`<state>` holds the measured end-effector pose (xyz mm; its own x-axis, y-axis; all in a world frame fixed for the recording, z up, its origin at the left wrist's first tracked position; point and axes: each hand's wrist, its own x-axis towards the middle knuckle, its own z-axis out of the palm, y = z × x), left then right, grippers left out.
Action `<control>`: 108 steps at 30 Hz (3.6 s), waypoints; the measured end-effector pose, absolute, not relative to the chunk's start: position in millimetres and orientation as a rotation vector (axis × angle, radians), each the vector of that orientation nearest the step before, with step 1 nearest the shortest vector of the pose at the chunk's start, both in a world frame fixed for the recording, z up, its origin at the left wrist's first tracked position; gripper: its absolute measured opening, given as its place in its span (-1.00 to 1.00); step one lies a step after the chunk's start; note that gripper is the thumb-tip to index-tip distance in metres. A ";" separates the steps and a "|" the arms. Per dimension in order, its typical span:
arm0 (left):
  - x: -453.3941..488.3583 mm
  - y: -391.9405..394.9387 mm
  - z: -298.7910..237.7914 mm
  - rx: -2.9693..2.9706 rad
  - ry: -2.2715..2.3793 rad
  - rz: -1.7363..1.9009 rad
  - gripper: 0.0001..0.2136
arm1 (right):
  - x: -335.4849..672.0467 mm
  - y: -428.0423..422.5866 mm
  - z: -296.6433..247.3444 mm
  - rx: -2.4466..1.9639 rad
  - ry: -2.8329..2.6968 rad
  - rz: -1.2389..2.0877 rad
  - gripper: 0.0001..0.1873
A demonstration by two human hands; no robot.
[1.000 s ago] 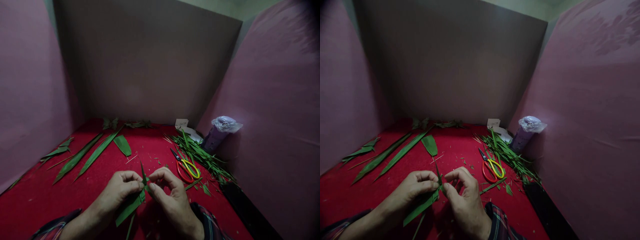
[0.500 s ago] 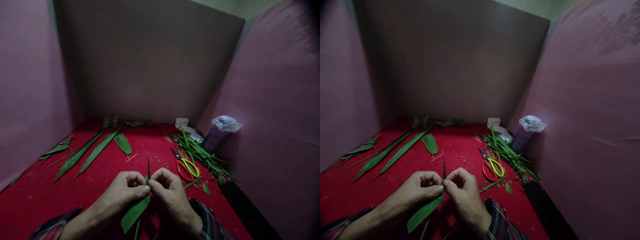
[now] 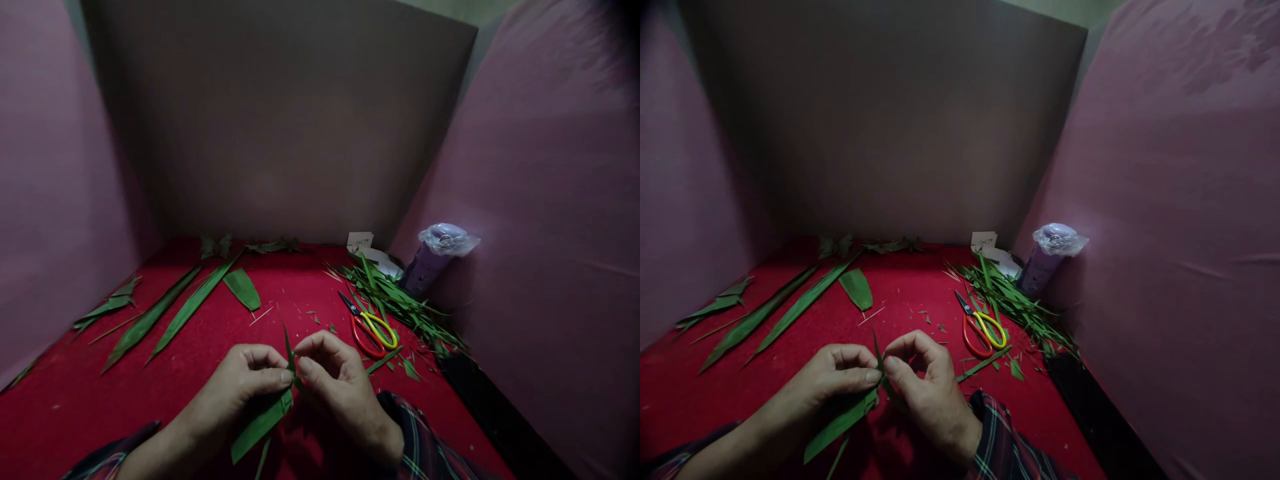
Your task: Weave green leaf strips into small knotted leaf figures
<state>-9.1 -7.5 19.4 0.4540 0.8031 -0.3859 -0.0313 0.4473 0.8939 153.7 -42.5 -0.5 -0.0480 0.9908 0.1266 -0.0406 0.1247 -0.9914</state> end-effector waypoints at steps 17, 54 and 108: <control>-6.0 -13.1 11.3 1.149 0.964 0.635 -0.76 | 156.6 -41.9 3.9 -1.029 -1.640 0.835 -0.85; -6.7 -14.6 22.6 1.136 0.976 0.686 -0.92 | 159.4 -45.3 0.2 -0.921 -1.803 0.673 -0.75; -10.7 -11.5 27.0 1.140 0.962 0.666 -0.79 | 169.0 -40.6 8.5 -0.926 -1.659 0.798 -0.87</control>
<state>-10.7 -11.5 27.0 0.4552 0.8434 -0.2856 0.0299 0.3061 0.9515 169.0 -40.6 8.5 -0.1734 0.8739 0.4542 0.1902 0.4822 -0.8552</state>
